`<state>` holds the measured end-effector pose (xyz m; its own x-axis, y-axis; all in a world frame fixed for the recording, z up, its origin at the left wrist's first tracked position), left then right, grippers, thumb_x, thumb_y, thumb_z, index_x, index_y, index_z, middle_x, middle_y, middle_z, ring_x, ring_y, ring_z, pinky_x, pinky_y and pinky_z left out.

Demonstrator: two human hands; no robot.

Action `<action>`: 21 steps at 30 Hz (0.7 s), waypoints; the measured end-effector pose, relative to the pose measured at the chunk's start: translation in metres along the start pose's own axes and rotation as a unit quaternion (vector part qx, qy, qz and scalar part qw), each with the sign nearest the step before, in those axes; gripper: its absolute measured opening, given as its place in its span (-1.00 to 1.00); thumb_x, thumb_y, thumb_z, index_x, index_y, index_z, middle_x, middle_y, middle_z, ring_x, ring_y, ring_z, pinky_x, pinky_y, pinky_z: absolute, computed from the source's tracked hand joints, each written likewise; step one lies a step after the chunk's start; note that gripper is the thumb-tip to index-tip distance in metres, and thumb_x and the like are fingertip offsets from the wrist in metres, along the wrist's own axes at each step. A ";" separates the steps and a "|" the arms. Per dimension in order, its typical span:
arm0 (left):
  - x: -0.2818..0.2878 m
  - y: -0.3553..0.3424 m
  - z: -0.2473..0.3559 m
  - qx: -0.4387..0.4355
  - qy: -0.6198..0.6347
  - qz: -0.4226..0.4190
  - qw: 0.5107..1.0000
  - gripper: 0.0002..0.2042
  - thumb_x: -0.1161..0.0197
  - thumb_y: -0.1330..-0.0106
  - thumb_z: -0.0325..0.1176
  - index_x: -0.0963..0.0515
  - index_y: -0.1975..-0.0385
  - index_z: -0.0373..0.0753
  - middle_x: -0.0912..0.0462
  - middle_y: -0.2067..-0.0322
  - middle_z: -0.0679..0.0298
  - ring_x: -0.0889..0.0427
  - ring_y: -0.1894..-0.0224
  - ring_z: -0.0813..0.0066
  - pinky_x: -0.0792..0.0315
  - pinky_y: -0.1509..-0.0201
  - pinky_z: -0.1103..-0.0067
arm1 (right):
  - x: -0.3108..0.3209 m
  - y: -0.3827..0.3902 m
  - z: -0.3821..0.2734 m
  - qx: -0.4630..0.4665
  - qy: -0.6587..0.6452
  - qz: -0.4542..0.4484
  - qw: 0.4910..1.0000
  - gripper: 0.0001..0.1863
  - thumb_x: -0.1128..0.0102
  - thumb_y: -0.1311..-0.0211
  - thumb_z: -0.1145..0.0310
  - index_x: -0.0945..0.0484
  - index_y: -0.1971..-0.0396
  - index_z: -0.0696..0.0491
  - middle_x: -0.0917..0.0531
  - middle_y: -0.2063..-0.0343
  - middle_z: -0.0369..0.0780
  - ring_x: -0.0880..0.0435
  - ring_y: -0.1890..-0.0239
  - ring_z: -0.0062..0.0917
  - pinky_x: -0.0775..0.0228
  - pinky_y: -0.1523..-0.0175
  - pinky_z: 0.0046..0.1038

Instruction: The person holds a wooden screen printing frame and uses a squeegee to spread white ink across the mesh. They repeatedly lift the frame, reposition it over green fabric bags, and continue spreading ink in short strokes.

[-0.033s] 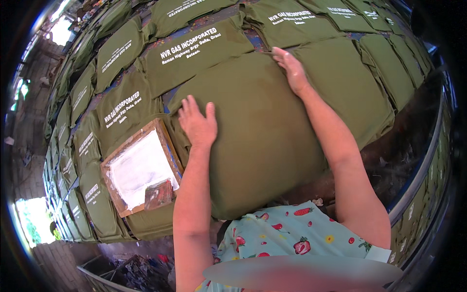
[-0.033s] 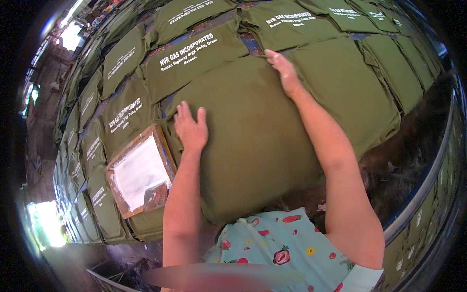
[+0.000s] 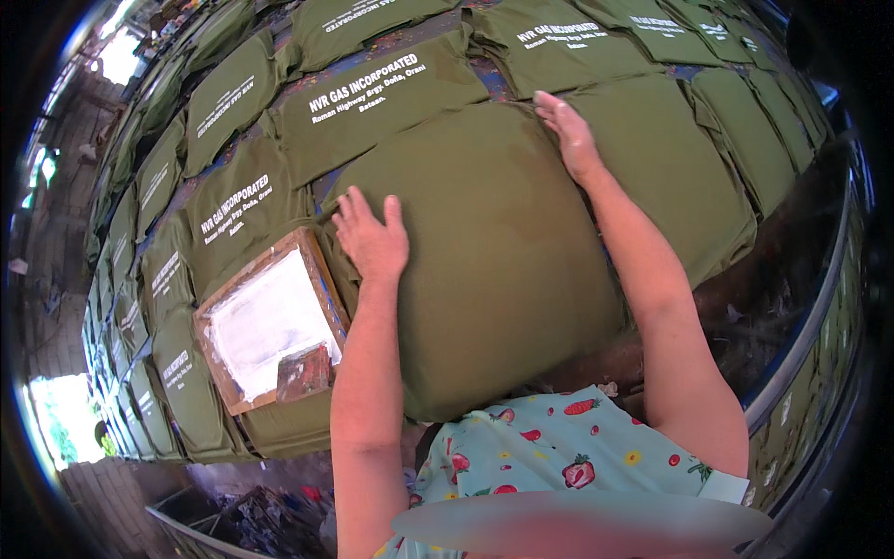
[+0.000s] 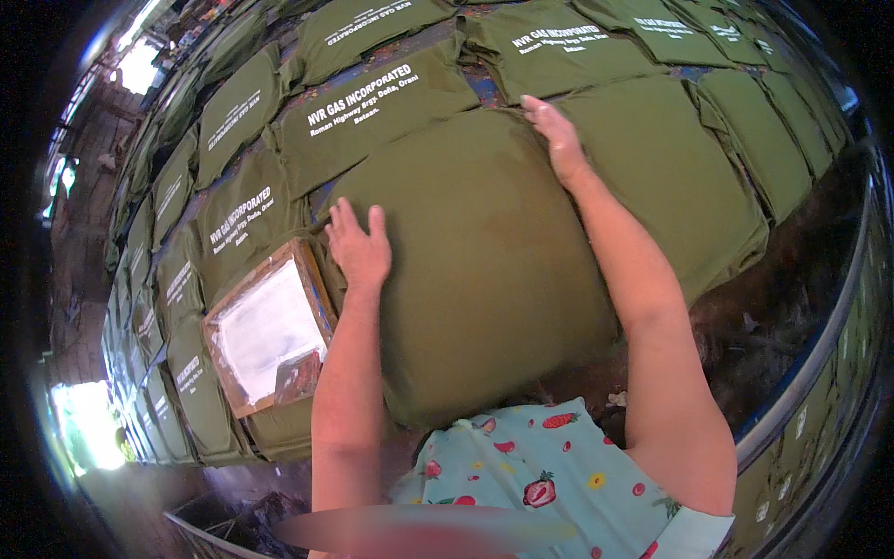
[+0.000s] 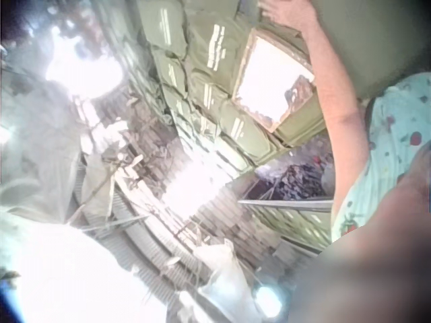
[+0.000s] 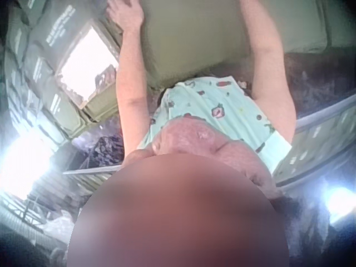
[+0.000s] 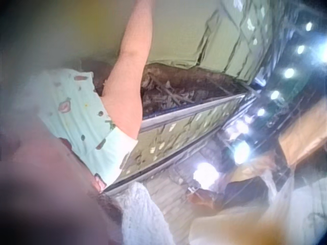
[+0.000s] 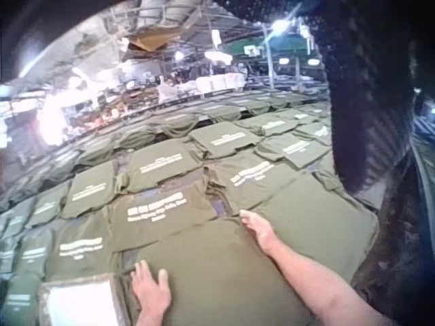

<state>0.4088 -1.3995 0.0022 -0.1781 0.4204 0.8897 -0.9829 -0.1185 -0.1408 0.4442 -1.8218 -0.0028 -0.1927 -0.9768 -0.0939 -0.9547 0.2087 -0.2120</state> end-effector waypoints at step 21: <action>0.003 0.002 -0.024 -0.003 0.055 0.001 0.998 -0.14 -0.18 -0.60 0.15 -0.18 -0.62 -0.47 -0.31 -0.56 -0.31 -0.26 -0.60 -0.34 -0.07 -0.72 0.05 | 0.039 0.001 0.010 -0.059 -0.246 0.074 0.965 -0.17 0.09 -0.71 -0.23 -0.41 -0.50 0.28 -0.56 -0.42 0.11 -0.54 -0.47 -0.09 -0.22 -0.64 -0.12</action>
<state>0.4054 -1.3767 -0.0060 -0.1843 0.5166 0.8361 -0.9826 -0.1150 -0.1455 0.4381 -1.8596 -0.0163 -0.2263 -0.7892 -0.5709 -0.9494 0.3098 -0.0519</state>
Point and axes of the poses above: each hand's wrist, its own y-axis away from the middle knuckle, its own x-axis out of the back of the hand, z = x × y, the point moved 9 cm from there along -y, towards the middle knuckle
